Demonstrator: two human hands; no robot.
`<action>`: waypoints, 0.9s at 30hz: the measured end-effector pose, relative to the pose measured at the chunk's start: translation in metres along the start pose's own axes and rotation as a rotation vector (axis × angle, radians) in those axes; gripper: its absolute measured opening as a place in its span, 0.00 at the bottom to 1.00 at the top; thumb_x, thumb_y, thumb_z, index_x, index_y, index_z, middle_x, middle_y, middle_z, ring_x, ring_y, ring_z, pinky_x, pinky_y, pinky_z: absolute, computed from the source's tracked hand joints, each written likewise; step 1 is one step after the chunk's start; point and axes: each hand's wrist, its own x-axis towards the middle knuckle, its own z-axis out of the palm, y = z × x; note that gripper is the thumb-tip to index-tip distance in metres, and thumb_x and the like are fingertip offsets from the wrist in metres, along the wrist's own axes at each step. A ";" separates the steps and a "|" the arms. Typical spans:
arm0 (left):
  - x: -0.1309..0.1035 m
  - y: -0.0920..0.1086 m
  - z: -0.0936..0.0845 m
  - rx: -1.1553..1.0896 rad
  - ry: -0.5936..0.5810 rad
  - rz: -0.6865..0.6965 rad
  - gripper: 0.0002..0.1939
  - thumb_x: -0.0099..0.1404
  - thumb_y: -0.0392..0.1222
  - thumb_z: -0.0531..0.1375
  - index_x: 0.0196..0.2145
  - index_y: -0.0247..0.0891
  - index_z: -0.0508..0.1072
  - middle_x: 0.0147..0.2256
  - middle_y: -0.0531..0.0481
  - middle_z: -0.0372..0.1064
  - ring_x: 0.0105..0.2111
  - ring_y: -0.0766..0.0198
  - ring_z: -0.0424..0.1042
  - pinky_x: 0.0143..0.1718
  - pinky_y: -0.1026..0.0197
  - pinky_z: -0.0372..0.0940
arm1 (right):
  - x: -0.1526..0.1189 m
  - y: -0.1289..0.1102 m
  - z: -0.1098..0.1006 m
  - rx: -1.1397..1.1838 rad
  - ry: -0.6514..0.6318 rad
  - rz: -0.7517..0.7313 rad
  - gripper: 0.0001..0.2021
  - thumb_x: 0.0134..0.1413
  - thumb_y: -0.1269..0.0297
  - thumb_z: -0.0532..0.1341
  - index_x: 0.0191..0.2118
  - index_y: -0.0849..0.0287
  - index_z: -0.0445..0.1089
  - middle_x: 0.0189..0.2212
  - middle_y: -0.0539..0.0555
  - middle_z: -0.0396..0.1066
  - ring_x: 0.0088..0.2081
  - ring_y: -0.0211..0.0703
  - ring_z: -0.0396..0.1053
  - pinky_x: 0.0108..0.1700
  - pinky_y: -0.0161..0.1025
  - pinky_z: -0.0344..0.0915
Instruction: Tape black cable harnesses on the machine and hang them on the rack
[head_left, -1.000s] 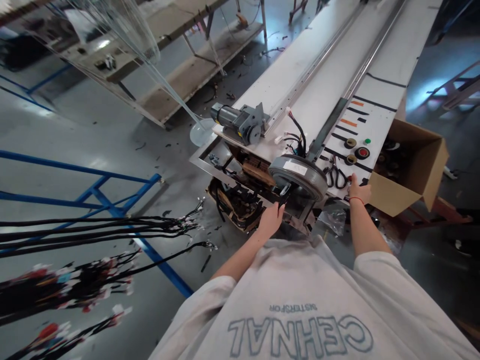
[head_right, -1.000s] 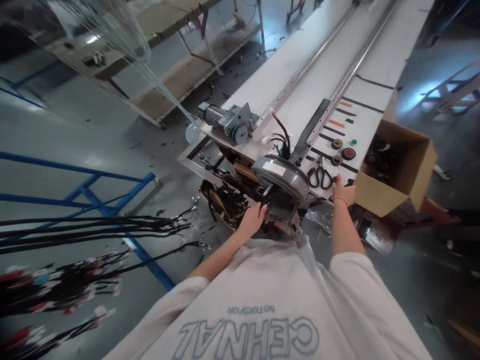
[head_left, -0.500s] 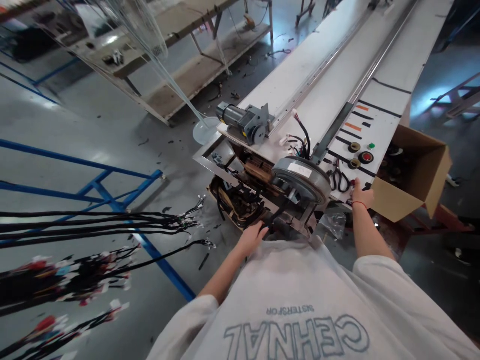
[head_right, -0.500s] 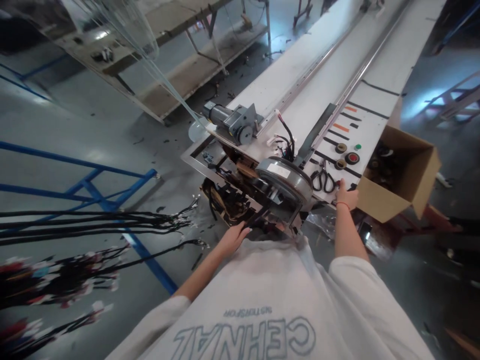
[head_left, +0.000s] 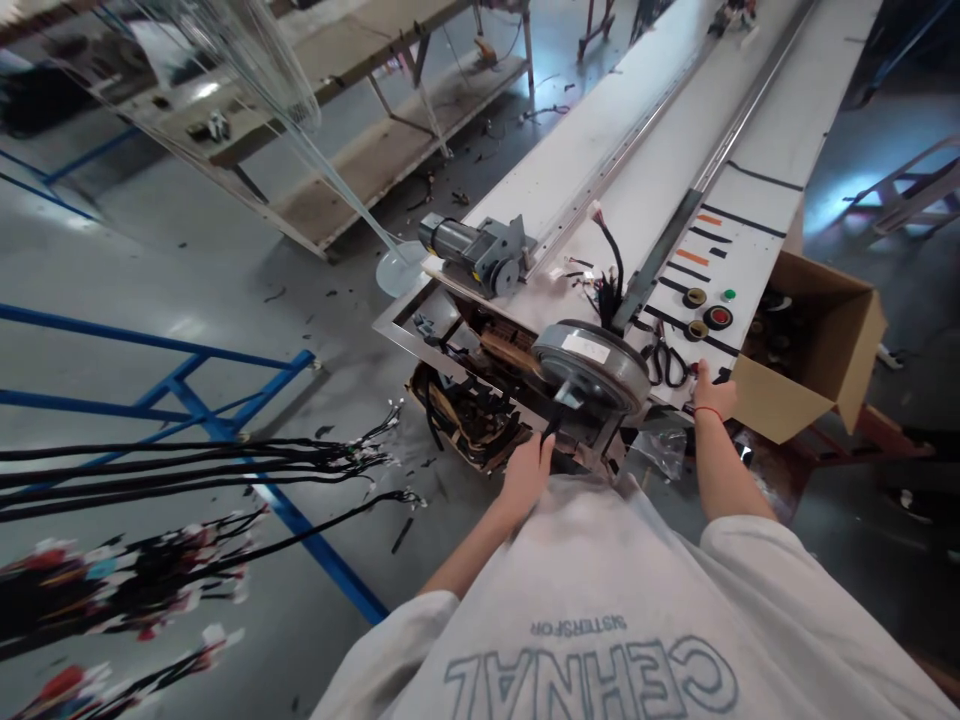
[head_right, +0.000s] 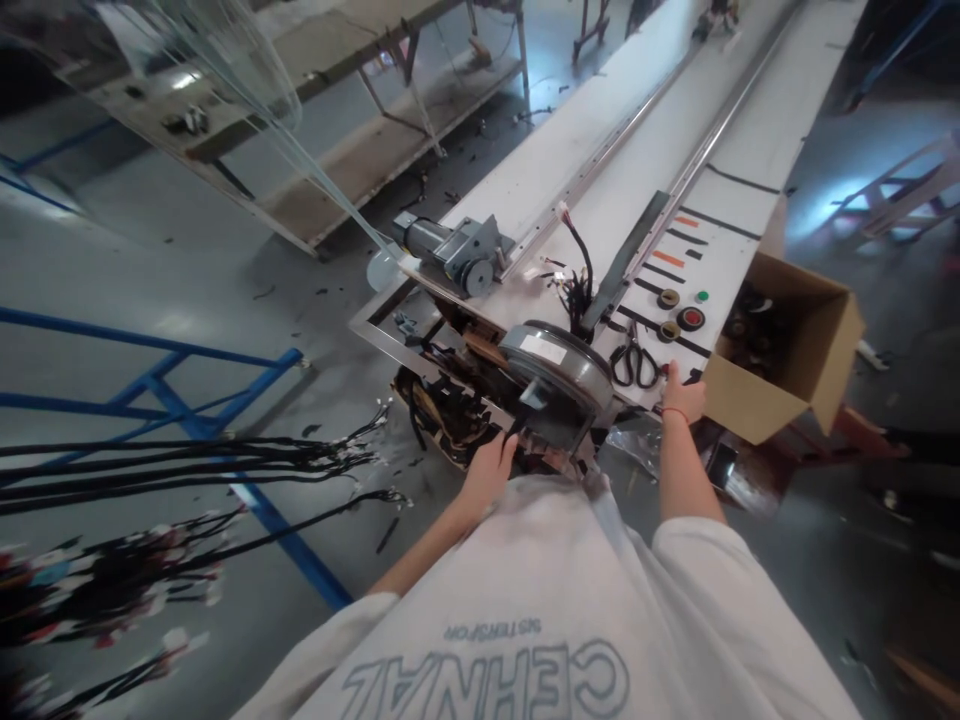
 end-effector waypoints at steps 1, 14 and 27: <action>0.003 -0.001 -0.001 -0.023 -0.008 0.030 0.21 0.74 0.49 0.43 0.40 0.34 0.70 0.35 0.36 0.74 0.38 0.52 0.76 0.41 0.56 0.66 | -0.001 -0.002 -0.001 0.027 0.013 0.086 0.41 0.57 0.32 0.47 0.56 0.69 0.62 0.49 0.78 0.68 0.53 0.69 0.67 0.50 0.57 0.65; 0.036 0.011 -0.015 -0.135 -0.001 0.151 0.14 0.71 0.47 0.51 0.35 0.37 0.71 0.26 0.47 0.73 0.30 0.58 0.74 0.37 0.61 0.63 | -0.004 -0.007 -0.002 0.139 0.083 0.199 0.40 0.52 0.32 0.56 0.52 0.68 0.65 0.48 0.74 0.70 0.52 0.66 0.68 0.53 0.57 0.64; 0.034 0.014 -0.008 -0.355 -0.020 0.163 0.17 0.69 0.50 0.51 0.29 0.38 0.71 0.23 0.51 0.72 0.24 0.64 0.69 0.34 0.63 0.62 | -0.003 -0.009 -0.009 0.221 0.045 0.166 0.35 0.54 0.37 0.57 0.51 0.69 0.64 0.49 0.74 0.68 0.54 0.64 0.67 0.55 0.55 0.61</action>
